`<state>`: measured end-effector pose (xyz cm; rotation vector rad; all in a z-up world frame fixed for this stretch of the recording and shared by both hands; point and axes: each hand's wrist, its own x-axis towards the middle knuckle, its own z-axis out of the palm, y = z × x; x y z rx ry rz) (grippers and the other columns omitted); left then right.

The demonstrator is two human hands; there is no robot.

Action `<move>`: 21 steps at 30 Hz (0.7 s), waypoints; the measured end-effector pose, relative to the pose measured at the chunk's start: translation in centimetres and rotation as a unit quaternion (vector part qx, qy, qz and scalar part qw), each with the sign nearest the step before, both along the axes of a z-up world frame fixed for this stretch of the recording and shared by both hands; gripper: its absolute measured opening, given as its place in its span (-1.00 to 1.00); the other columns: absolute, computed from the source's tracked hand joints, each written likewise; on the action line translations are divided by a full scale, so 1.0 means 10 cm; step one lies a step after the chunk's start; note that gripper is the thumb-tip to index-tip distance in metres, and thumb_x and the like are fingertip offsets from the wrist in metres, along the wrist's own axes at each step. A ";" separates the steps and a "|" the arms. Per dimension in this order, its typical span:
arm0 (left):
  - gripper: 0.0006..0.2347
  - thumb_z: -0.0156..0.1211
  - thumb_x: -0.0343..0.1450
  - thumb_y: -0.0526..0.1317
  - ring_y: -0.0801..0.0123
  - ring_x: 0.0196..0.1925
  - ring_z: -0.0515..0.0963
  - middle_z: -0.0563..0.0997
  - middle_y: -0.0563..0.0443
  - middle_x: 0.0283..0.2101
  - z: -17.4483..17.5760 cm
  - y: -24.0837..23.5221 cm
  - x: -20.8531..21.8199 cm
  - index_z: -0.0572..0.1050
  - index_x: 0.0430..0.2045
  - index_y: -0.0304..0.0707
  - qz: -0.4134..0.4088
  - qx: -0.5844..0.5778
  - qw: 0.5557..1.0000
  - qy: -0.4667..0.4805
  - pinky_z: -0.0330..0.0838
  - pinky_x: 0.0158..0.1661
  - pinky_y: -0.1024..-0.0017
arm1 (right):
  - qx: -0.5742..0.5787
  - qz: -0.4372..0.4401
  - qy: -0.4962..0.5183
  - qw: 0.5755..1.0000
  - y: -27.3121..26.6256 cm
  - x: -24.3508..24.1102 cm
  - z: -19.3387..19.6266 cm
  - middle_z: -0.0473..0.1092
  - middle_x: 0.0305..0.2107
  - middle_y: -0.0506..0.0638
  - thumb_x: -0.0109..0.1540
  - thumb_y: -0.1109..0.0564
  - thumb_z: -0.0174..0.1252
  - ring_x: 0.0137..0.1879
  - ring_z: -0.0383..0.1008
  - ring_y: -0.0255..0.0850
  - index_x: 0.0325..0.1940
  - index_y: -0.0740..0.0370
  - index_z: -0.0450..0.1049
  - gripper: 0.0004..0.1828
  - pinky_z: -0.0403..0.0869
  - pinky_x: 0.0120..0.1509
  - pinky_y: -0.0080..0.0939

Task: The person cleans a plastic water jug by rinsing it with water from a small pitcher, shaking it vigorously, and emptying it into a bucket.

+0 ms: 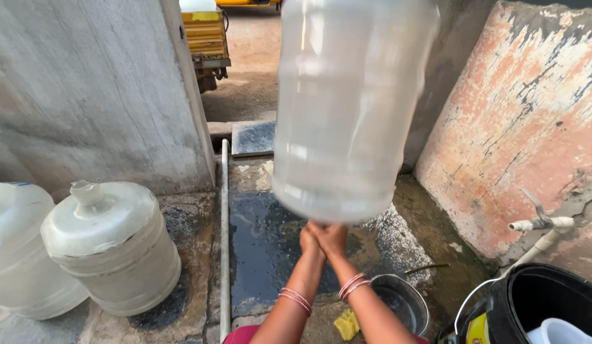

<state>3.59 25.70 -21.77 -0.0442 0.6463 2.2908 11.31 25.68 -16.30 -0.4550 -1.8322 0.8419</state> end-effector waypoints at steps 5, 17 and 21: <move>-0.52 -0.30 0.54 -0.02 0.02 -0.05 0.66 0.66 -0.30 -0.08 -0.14 0.22 0.06 0.51 -0.01 -0.49 -0.005 0.021 0.999 0.039 0.55 0.02 0.16 | -0.200 0.062 0.061 0.976 0.11 -0.06 0.20 0.54 -0.33 0.09 -0.05 0.07 0.43 -0.33 0.55 -0.24 0.04 0.26 0.38 -0.37 0.53 -0.26 -0.19; -0.64 -0.16 0.52 -0.09 0.12 -0.13 0.66 0.65 -0.24 -0.15 0.00 -0.03 0.30 0.48 -0.08 -0.46 -0.071 0.006 0.997 -0.023 0.58 -0.07 0.27 | -0.189 0.031 0.031 0.981 -0.03 0.42 1.21 0.44 -0.29 0.12 0.04 0.03 0.29 -0.38 0.53 -0.20 0.08 0.18 0.29 -0.43 0.62 -0.37 -0.20; -0.71 -0.07 0.52 -0.23 0.15 -0.07 0.66 0.62 -0.23 -0.06 -0.20 0.05 0.17 0.45 0.02 -0.49 -0.100 -0.021 0.995 0.008 0.59 -0.04 0.33 | -0.075 0.044 0.071 0.994 0.13 0.74 1.57 0.46 -0.21 0.14 0.13 0.07 0.36 -0.27 0.53 -0.20 0.01 0.31 0.34 -0.52 0.58 -0.23 -0.22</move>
